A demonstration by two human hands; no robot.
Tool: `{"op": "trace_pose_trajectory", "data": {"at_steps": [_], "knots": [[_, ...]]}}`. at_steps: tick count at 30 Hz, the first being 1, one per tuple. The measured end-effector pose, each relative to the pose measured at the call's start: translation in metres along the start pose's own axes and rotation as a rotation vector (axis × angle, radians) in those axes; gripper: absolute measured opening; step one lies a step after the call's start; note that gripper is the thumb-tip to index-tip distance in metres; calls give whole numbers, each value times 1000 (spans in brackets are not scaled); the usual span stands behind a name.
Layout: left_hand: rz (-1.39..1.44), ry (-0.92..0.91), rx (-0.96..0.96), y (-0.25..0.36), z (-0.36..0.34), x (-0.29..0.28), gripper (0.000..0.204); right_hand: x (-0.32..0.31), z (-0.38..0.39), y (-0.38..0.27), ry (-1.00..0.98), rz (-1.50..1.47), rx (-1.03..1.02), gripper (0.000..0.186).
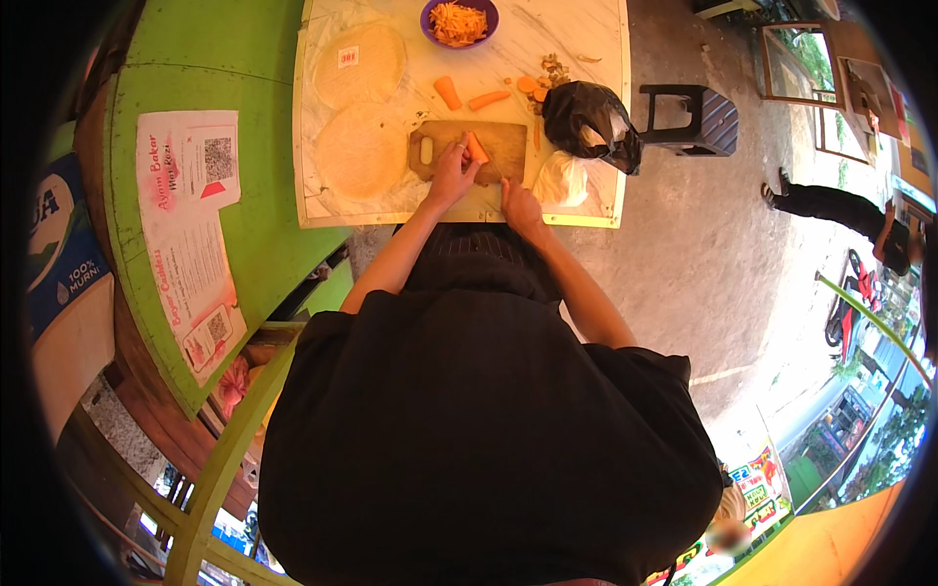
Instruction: The person slices a carrot into thin strips on a wooden cutting board using a knife. The strips are collected in a purple bowl. The person continues slicing multiple carrot pieces throughout the clip.
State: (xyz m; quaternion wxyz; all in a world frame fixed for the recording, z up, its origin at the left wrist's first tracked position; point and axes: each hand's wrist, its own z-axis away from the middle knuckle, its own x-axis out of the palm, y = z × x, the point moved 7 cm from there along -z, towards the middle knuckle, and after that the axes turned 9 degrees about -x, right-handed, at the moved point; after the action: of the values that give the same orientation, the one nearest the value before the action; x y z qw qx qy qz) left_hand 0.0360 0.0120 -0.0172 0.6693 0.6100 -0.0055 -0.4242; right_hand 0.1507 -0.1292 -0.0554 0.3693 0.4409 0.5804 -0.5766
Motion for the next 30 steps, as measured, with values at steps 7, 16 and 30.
{"op": "trace_pose_trajectory", "data": {"at_steps": [7, 16, 30], "knots": [[2, 15, 10, 7, -2, -5, 71, -21, -10, -3, -61, -47, 254, 38], [42, 31, -25, -3, 0, -3, 72, -7, 21, 10, -12, -173, 96, 39], [34, 1, -8, -8, -2, -3, 70, -30, 12, 3, -73, -160, 152, 27]]}}
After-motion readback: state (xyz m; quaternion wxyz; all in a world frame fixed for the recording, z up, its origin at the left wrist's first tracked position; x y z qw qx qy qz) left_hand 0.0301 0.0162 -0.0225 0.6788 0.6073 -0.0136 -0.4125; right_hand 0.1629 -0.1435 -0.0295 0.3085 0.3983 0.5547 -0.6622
